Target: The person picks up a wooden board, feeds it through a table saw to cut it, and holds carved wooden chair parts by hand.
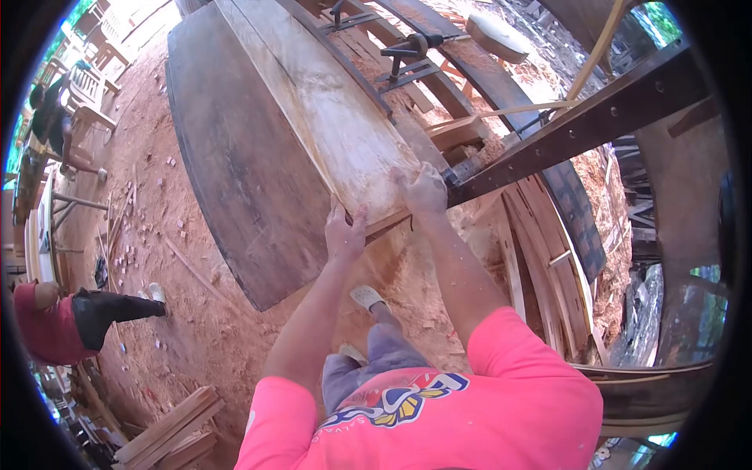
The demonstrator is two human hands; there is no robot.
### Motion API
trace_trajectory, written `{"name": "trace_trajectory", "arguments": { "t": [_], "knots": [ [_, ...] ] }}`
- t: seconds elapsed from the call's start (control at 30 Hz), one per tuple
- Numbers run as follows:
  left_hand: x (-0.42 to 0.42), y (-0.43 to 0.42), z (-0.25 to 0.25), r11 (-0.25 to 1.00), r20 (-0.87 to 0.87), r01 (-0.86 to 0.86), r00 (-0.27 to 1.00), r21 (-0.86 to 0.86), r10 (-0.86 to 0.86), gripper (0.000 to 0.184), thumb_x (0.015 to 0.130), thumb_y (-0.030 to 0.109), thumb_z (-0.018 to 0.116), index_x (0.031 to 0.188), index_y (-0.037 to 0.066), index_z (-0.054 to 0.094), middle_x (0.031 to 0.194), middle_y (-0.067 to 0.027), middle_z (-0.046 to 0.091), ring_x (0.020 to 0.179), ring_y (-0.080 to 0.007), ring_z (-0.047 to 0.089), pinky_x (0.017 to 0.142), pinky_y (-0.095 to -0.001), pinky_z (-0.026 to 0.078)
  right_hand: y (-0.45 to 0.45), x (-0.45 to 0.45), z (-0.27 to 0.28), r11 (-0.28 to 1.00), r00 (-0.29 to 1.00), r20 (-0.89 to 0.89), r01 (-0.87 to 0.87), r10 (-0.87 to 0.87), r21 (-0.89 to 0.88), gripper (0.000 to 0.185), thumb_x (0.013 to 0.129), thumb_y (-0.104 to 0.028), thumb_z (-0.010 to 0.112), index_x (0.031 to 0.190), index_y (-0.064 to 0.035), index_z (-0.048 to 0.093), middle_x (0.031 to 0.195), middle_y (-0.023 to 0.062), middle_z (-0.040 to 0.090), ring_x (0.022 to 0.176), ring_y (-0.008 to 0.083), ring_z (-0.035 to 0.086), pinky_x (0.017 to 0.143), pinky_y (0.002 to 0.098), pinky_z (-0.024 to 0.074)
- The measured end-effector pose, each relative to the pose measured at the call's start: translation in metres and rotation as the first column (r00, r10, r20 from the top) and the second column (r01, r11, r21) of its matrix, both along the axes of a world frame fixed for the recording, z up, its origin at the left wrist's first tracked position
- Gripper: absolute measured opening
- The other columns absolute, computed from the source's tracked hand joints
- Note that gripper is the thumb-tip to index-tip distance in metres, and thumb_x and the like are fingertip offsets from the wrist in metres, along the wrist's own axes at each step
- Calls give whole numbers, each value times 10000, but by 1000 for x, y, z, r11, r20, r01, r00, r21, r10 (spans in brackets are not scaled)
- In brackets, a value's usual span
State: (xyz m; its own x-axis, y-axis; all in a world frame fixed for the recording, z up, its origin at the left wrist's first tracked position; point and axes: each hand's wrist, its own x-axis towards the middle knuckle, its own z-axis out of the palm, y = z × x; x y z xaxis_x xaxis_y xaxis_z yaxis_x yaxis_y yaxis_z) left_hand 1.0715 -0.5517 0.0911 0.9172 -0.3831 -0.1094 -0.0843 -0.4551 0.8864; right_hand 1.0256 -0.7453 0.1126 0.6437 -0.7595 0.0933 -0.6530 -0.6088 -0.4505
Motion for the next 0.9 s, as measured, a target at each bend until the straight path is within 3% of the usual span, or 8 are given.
{"name": "trace_trajectory", "arguments": {
  "t": [0.13, 0.27, 0.33, 0.53, 0.7, 0.83, 0.87, 0.9],
  "knots": [
    [0, 3, -4, 1000, 49, -4, 999, -27, 5, 770, 965, 434, 626, 1438, -134, 410, 1331, -337, 560, 1223, -449, 542, 1057, -449, 417, 2, 4, -5, 998, 999, 36, -12, 14, -65, 805, 854, -672, 634, 1182, 62, 597, 1144, 277, 652, 1110, 405, 628, 965, 459, 495],
    [6, 5, -2, 997, -113, 70, 991, 7, -69, 611, 966, 374, 654, 1321, -107, 529, 1229, -319, 617, 1119, -388, 620, 968, -436, 474, 5, 4, -5, 998, 997, -46, 59, -60, -29, 746, 836, -647, 656, 1162, 23, 612, 1109, 233, 660, 1078, 373, 628, 929, 465, 485],
    [7, 6, -5, 998, -222, 59, 974, 20, -54, 524, 975, 349, 660, 1243, -94, 576, 1177, -286, 648, 1042, -333, 666, 908, -417, 506, 7, 2, -2, 992, 994, 49, 98, -94, -78, 716, 818, -626, 675, 1156, 3, 616, 1099, 201, 660, 1072, 350, 621, 907, 466, 472],
    [0, -9, 38, 970, -341, -6, 937, -243, -80, 467, 1004, 347, 637, 1169, -88, 594, 1039, -177, 703, 908, -226, 682, 797, -366, 535, 4, 2, -3, 992, 975, 196, 117, -104, -53, 683, 812, -590, 686, 1173, -12, 632, 1098, 153, 669, 1040, 336, 629, 871, 480, 458],
    [10, 2, 18, 994, -209, 113, 972, -4, -111, 482, 1006, 365, 611, 1180, -85, 597, 1046, -206, 707, 915, -256, 686, 798, -382, 534, 6, 1, -3, 995, 984, 151, 99, -95, -21, 674, 813, -571, 691, 1200, -22, 633, 1121, 138, 664, 1072, 307, 613, 888, 484, 440],
    [-2, -14, 71, 968, -122, 208, 974, 138, -192, 515, 1000, 395, 596, 1184, -87, 602, 1068, -214, 707, 942, -274, 684, 805, -386, 527, 7, -5, 3, 991, 975, 177, 128, -132, 35, 663, 812, -562, 692, 1193, -21, 640, 1122, 133, 655, 1084, 301, 593, 922, 483, 420],
    [5, -7, 49, 971, -128, 204, 974, 127, -188, 529, 999, 416, 598, 1177, -82, 609, 1026, -174, 709, 919, -238, 667, 787, -367, 516, 5, -5, 1, 987, 969, 192, 148, -158, 65, 662, 810, -560, 692, 1192, -21, 642, 1122, 132, 652, 1083, 301, 589, 929, 484, 415],
    [10, -10, 54, 953, -202, 230, 961, 198, -190, 518, 1016, 417, 573, 1246, -47, 579, 1125, -154, 671, 1004, -230, 630, 848, -370, 496, 3, -5, 0, 986, 957, 238, 158, -167, 55, 640, 813, -539, 693, 1187, -23, 642, 1112, 128, 648, 1073, 302, 588, 927, 488, 415]
  ]
}}
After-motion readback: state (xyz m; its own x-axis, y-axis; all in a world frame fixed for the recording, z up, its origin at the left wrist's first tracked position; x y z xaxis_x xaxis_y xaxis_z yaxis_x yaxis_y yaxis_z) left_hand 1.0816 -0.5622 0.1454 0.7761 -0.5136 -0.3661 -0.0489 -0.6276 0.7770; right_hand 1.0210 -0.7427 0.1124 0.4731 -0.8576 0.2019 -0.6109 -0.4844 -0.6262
